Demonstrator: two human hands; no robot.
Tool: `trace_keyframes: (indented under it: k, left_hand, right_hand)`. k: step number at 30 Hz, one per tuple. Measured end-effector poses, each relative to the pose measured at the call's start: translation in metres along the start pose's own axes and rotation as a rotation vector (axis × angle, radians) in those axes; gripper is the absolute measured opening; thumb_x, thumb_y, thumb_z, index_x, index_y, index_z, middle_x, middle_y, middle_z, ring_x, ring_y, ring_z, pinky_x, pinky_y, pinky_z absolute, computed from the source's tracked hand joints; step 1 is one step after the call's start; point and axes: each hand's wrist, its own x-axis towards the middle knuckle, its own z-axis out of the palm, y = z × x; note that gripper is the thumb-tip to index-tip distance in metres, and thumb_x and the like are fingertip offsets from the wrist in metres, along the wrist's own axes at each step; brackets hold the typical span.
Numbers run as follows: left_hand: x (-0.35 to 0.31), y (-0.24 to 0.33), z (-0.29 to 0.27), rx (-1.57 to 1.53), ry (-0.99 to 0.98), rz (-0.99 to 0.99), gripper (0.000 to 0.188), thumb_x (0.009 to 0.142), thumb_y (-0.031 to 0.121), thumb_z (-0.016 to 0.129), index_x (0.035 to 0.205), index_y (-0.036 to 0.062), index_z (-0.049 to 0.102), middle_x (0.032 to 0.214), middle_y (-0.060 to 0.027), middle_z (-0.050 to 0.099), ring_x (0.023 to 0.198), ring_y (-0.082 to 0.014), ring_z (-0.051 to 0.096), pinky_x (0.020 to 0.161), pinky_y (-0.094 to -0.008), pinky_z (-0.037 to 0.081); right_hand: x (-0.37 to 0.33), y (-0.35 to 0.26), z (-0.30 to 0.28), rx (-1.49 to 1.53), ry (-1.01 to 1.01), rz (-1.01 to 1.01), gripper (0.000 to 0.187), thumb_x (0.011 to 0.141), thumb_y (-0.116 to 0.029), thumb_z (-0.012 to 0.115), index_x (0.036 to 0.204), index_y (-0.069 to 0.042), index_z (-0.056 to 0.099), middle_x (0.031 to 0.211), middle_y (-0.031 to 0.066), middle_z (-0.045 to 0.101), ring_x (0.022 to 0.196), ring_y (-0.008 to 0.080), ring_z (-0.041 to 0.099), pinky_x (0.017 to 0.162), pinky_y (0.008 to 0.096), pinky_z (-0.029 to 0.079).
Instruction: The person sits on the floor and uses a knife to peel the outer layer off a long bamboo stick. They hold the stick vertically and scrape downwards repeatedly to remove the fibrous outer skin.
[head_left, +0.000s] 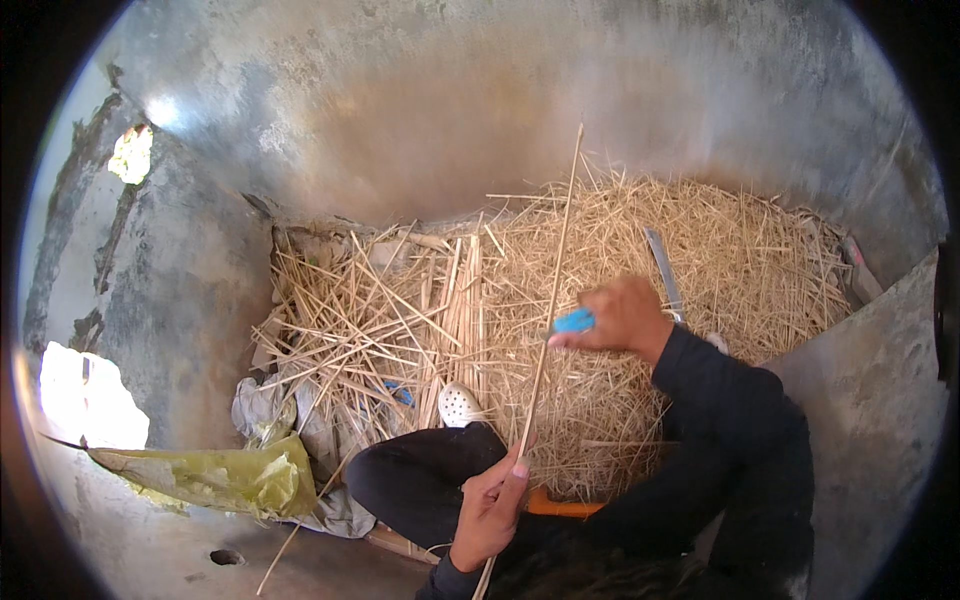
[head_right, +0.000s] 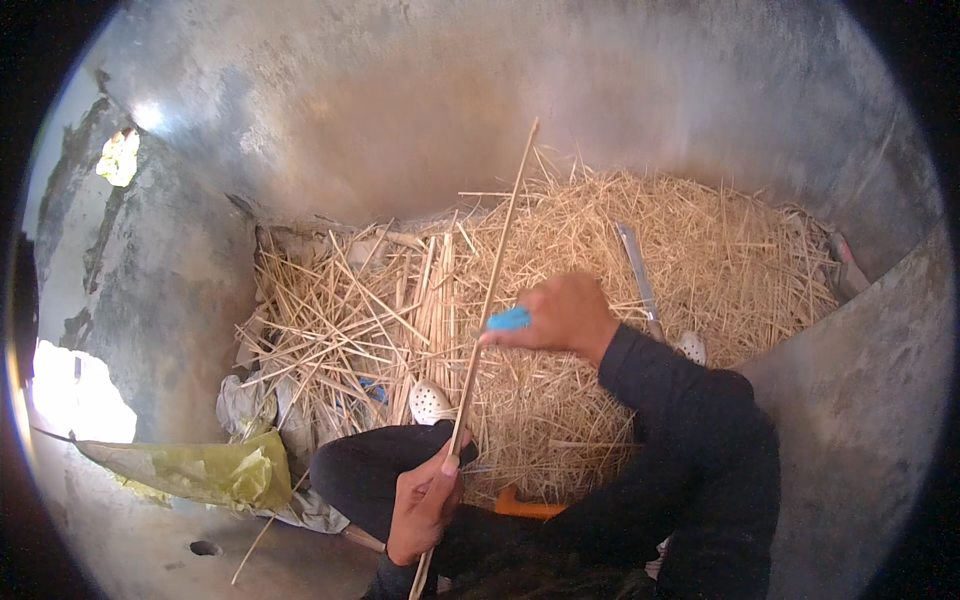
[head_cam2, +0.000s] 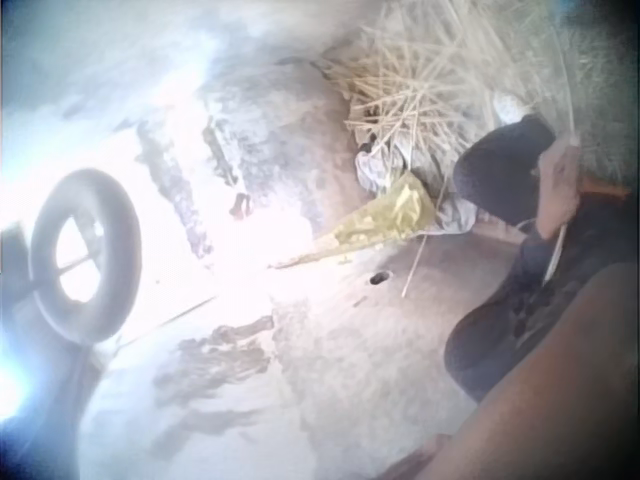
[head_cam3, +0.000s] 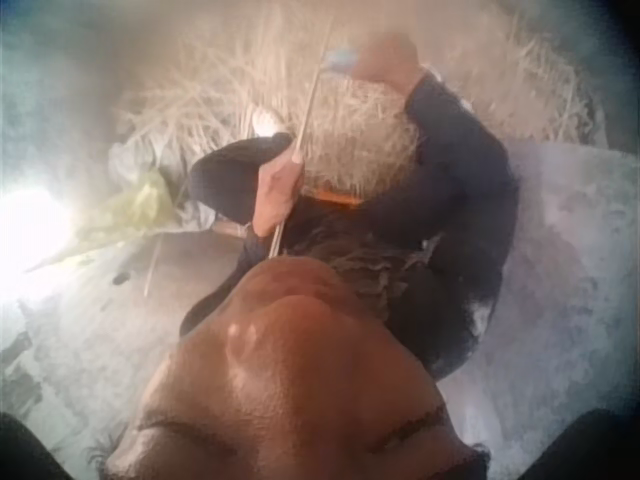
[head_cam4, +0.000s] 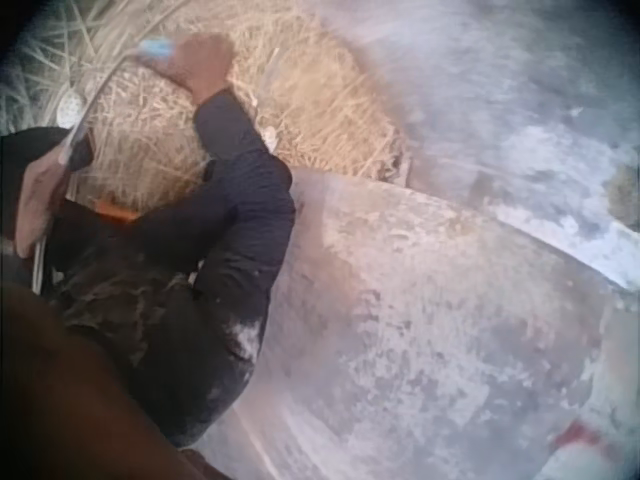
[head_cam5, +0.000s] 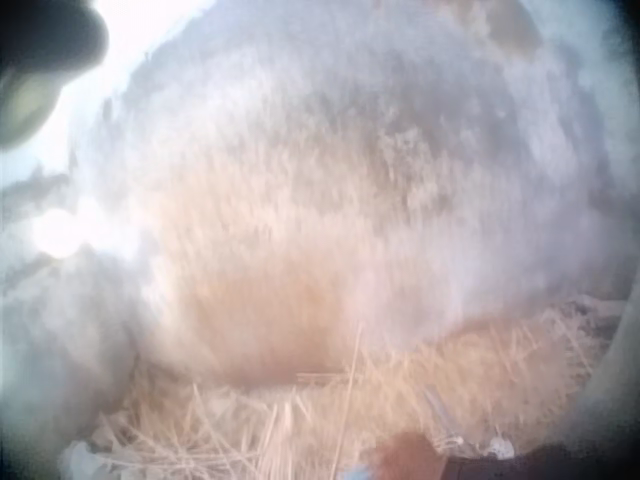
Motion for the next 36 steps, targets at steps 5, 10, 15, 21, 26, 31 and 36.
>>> trace_keyframes:
  k: [5, 10, 15, 21, 26, 31, 36]
  left_hand:
    - [0.003, 0.001, 0.001, 0.057, -0.008, 0.021, 0.047, 0.099, 0.031, 0.048, 0.132, -0.0020, 0.049, 0.059, 0.0085, 0.036, 0.051, -0.0015, 0.030, 0.047, -0.0201, 0.021]
    - [-0.004, 0.002, 0.004, 0.040, -0.049, 0.003, 0.047, 0.099, 0.030, 0.048, 0.133, -0.0023, 0.048, 0.059, 0.0084, 0.036, 0.051, -0.0019, 0.030, 0.047, -0.0206, 0.021]
    - [-0.016, 0.003, 0.006, 0.131, -0.114, -0.036, 0.046, 0.100, 0.029, 0.046, 0.134, -0.0025, 0.047, 0.064, 0.0078, 0.038, 0.057, -0.0024, 0.031, 0.051, -0.0202, 0.024]
    - [-0.026, -0.008, 0.010, 0.113, -0.207, -0.088, 0.042, 0.101, 0.025, 0.045, 0.135, 0.0013, 0.048, 0.068, 0.0072, 0.038, 0.061, -0.0034, 0.031, 0.054, -0.0199, 0.026]
    - [-0.020, -0.009, 0.013, 0.198, -0.183, -0.056, 0.041, 0.101, 0.025, 0.043, 0.134, 0.0019, 0.049, 0.066, 0.0072, 0.038, 0.060, -0.0030, 0.032, 0.053, -0.0198, 0.026]
    - [-0.020, -0.009, 0.014, 0.194, -0.178, -0.057, 0.039, 0.102, 0.025, 0.043, 0.132, 0.0018, 0.051, 0.064, 0.0073, 0.038, 0.057, -0.0030, 0.031, 0.051, -0.0202, 0.026]
    - [-0.008, -0.019, 0.008, 0.173, -0.228, -0.058, 0.041, 0.102, 0.029, 0.040, 0.130, 0.0011, 0.053, 0.058, 0.0062, 0.039, 0.050, -0.0031, 0.033, 0.047, -0.0197, 0.028]
  right_hand:
    - [0.011, 0.016, -0.002, -0.024, 0.055, 0.097, 0.074, 0.075, -0.081, 0.046, 0.050, -0.011, 0.055, 0.040, 0.0048, 0.045, 0.035, 0.0209, 0.048, 0.038, 0.0360, 0.038]
    - [0.028, 0.065, -0.006, -0.094, 0.014, 0.210, 0.083, 0.074, -0.087, 0.035, 0.052, -0.010, 0.059, 0.043, 0.0027, 0.046, 0.038, 0.0186, 0.049, 0.038, 0.0358, 0.036]
    - [0.044, 0.099, -0.003, -0.114, 0.016, 0.518, 0.081, 0.079, -0.081, 0.037, 0.058, -0.007, 0.063, 0.052, 0.0113, 0.055, 0.051, 0.0257, 0.058, 0.049, 0.0422, 0.044]
    - [0.034, 0.170, -0.019, -0.184, 0.174, 0.685, 0.088, 0.078, -0.084, 0.034, 0.051, -0.002, 0.054, 0.048, 0.0130, 0.050, 0.043, 0.0271, 0.051, 0.043, 0.0452, 0.037]
    - [0.036, 0.176, -0.006, -0.066, 0.188, 0.724, 0.090, 0.077, -0.084, 0.035, 0.050, 0.000, 0.052, 0.048, 0.0150, 0.050, 0.045, 0.0303, 0.053, 0.043, 0.0468, 0.037]
    - [0.035, 0.176, -0.005, -0.128, 0.149, 0.728, 0.089, 0.078, -0.084, 0.035, 0.054, 0.000, 0.055, 0.049, 0.0159, 0.052, 0.047, 0.0308, 0.055, 0.044, 0.0480, 0.039]
    - [0.024, 0.209, 0.016, 0.504, 0.030, 0.899, 0.084, 0.078, -0.084, 0.034, 0.053, -0.006, 0.048, 0.045, 0.0040, 0.044, 0.040, 0.0210, 0.043, 0.040, 0.0407, 0.034]
